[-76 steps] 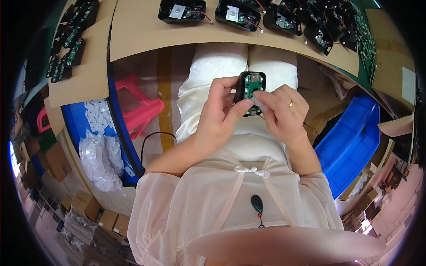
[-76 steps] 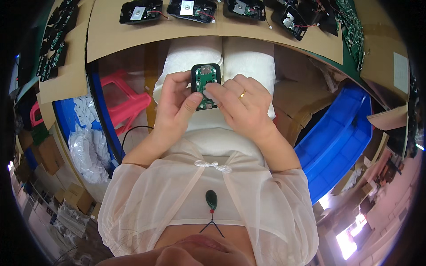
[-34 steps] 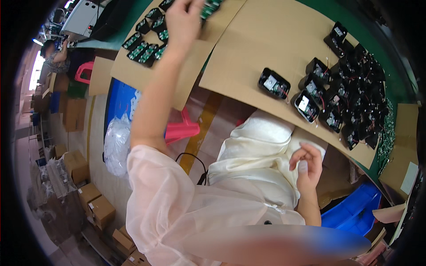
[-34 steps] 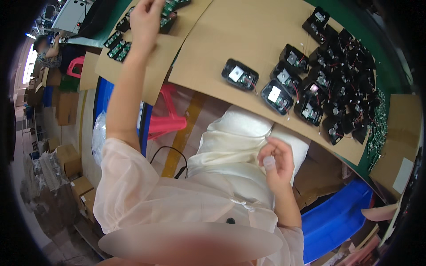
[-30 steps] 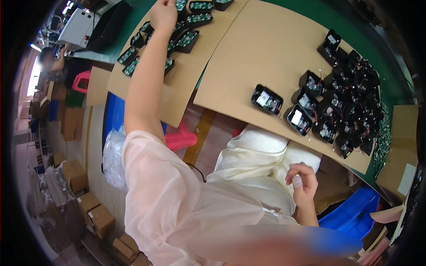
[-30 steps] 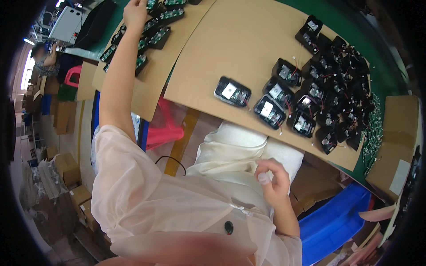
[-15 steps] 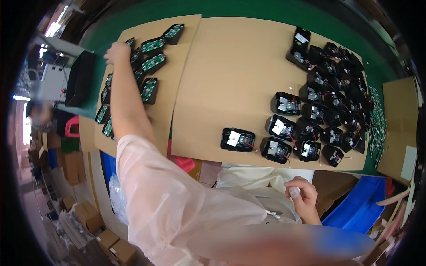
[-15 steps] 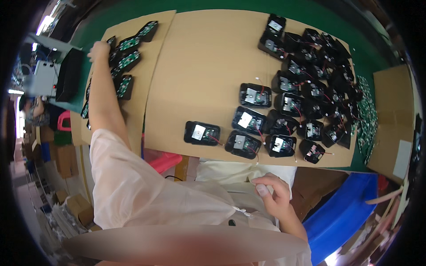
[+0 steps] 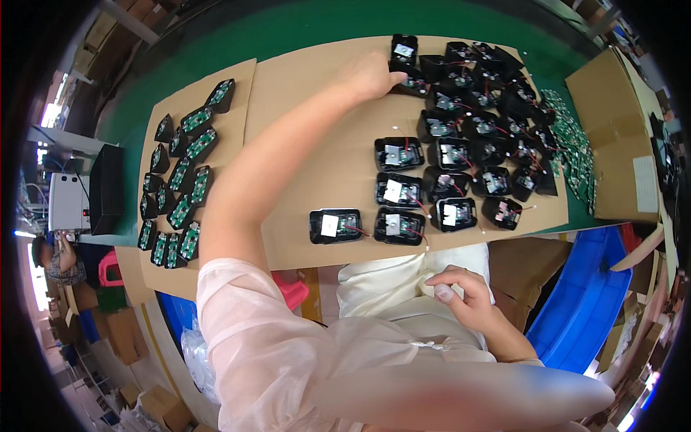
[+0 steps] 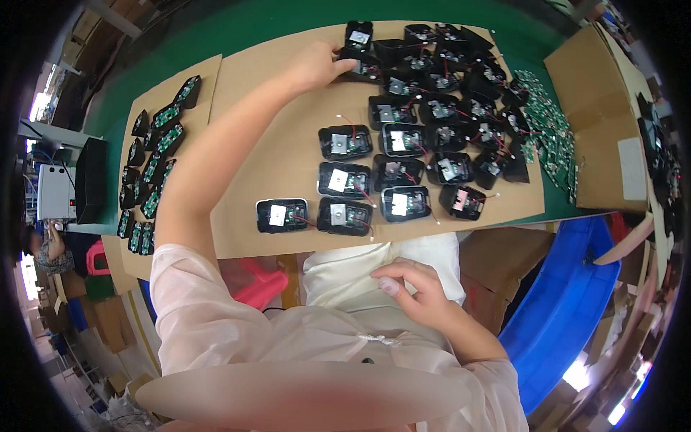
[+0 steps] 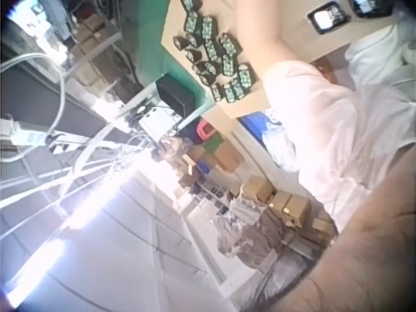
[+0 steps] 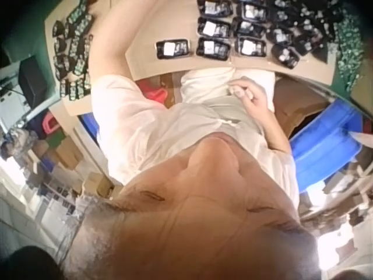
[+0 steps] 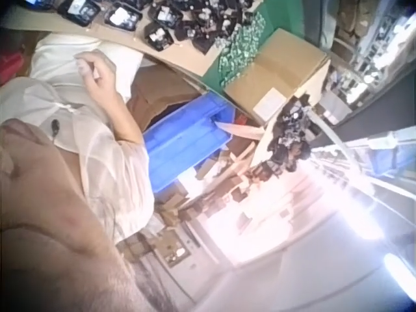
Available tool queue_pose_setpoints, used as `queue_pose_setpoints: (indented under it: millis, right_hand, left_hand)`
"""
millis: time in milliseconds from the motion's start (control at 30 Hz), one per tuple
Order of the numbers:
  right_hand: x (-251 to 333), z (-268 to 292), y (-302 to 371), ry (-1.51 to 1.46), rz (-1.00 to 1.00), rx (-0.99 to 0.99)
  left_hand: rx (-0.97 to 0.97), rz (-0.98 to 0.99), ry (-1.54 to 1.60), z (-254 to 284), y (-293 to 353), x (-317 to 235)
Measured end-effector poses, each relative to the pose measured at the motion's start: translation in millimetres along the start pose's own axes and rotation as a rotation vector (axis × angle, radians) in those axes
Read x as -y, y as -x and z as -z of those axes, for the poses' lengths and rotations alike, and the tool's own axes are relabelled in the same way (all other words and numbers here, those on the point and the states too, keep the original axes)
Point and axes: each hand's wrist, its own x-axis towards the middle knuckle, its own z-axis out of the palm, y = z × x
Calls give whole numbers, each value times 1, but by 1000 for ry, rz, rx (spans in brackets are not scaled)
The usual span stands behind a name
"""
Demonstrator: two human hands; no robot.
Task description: The person picks up a black casing and a circuit board, fits the board into the casing, and connects a small white plug to the board by hand. After pressing the components together, the person places the assembled unit onto the table and repeats the process.
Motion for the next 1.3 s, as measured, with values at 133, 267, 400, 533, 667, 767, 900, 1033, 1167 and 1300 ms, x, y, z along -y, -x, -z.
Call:
queue_pose_setpoints:
  millis: [133,267,400,533,667,767,900,1033,1167,1300]
  right_hand:
    - [-1,6,14,15,17,-63]
    - [-4,17,16,47,87,-222]
    - [17,31,-12,324,367,-586]
    - [28,38,-28,614,613,-609]
    - [29,35,-7,645,766,-488]
    - [19,41,7,396,664,-396]
    - [16,63,21,232,306,-244]
    - [-15,142,9,519,170,-979]
    - [-45,227,-7,988,21,-1251]
    - [-52,267,-29,1252,-23,-1073]
  left_hand:
    - [-176,-58,244,-19,3,12]
    - [-216,111,615,-12,37,9]
    - [-205,-46,1004,0,117,-37]
    - [96,17,1148,-23,190,-75]
    - [283,-10,1213,-56,235,-81]
    - [403,-3,1212,-79,256,-82]
    - [481,83,1220,-110,271,-86]
    - [475,187,1299,-137,288,-81]
    - [528,215,1320,-152,297,-82]
    - [572,281,1441,-159,301,-78]
